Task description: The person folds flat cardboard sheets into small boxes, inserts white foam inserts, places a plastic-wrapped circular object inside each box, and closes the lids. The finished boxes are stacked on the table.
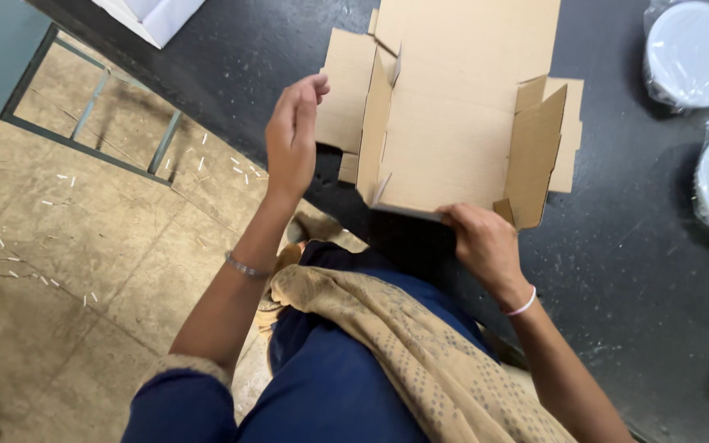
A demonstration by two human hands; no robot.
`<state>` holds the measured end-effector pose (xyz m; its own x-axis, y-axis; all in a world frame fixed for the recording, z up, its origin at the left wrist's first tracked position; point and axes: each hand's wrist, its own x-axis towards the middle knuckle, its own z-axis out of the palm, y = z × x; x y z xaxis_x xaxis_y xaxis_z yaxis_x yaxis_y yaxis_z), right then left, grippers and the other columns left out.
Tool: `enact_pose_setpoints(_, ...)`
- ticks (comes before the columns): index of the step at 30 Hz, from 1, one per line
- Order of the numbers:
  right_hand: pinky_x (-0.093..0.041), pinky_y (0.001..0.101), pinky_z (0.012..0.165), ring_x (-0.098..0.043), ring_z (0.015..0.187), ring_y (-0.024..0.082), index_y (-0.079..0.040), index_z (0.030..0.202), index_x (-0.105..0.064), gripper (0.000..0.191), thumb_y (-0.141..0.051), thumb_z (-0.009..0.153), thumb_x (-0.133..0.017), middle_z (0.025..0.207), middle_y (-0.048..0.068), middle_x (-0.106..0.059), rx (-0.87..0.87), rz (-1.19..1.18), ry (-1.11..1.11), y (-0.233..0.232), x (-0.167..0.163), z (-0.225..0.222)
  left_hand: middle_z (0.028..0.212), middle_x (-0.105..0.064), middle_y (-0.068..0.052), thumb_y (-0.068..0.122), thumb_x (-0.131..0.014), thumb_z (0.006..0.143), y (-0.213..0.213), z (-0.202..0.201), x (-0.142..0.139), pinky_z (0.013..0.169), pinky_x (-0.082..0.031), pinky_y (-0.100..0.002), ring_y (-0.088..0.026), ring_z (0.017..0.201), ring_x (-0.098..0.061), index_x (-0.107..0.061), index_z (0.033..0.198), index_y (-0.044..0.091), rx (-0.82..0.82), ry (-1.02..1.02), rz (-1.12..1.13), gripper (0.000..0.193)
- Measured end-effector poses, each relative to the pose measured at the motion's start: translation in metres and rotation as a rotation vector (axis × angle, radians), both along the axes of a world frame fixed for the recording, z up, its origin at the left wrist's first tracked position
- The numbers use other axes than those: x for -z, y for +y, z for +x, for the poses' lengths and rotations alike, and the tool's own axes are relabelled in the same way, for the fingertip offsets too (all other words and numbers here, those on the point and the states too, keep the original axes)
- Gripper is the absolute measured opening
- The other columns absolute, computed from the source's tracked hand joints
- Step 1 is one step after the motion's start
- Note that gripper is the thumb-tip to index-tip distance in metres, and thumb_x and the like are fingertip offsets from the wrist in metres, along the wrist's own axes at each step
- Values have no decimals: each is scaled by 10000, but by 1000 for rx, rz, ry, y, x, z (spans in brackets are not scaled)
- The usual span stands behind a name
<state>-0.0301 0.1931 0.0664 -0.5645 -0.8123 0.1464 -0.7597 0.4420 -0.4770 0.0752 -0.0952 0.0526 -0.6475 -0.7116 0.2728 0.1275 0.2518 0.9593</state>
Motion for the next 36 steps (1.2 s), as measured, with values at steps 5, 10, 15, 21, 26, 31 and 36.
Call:
enact_pose_setpoints(5,-552,405,739,-708,840,299,-121,1023,-750,223,-17,864,-633,917,83,-749,5,30,-29,15,-2,-4,1333,-665,-125,649,-296,1027,-30,-81,54,999,-527,-331,-200,1160,-643,-604,1409,60,232,-104,291,766)
enact_pose_setpoints(10,-561,378,737,-723,828,253,-125,1037,-743,286,18,829,-610,885,50,-748,-21,12,-71,23,1,-8,1193,-567,-171,733,-264,1005,-31,-146,75,1006,-485,-364,-230,1025,-604,-627,1436,45,307,-174,232,889)
enact_pose_setpoints(15,-570,373,742,-731,824,246,-131,1037,-737,294,27,837,-590,870,37,-746,-55,48,-116,34,-3,-1,996,-616,-168,687,-294,1027,-17,-139,71,842,-519,-331,-191,886,-614,-727,1292,-22,338,-143,333,871)
enact_pose_setpoints(21,-569,398,792,-705,919,297,-97,1082,-718,283,-6,843,-597,982,87,-741,-163,184,-252,45,-25,6,1043,-679,-177,639,-317,1036,15,-86,57,852,-568,-305,-184,923,-668,-633,1334,-44,318,-83,502,809)
enact_pose_setpoints(26,-557,411,908,-692,1064,286,-53,1269,-631,412,-226,897,-666,1152,136,-720,-205,157,-384,36,-38,-5,1110,-704,-198,636,-315,1037,21,-76,46,882,-556,-302,-186,980,-665,-599,1381,-39,315,-100,537,808)
enact_pose_setpoints(31,-545,434,1006,-558,1315,339,-15,1508,-426,515,-267,1062,-485,1485,234,-496,288,-139,-446,50,-29,-40,1278,-680,-189,586,-336,1074,23,-74,46,1058,-516,-345,-225,1191,-648,-571,1373,-70,366,44,618,758)
enact_pose_setpoints(36,-544,385,1019,-546,1276,228,-26,1531,-372,518,-275,1090,-482,1515,164,-451,559,-447,-816,70,3,-89,1289,-661,-182,579,-322,1067,28,-67,45,1064,-512,-355,-230,1209,-638,-569,1347,-42,363,41,624,725)
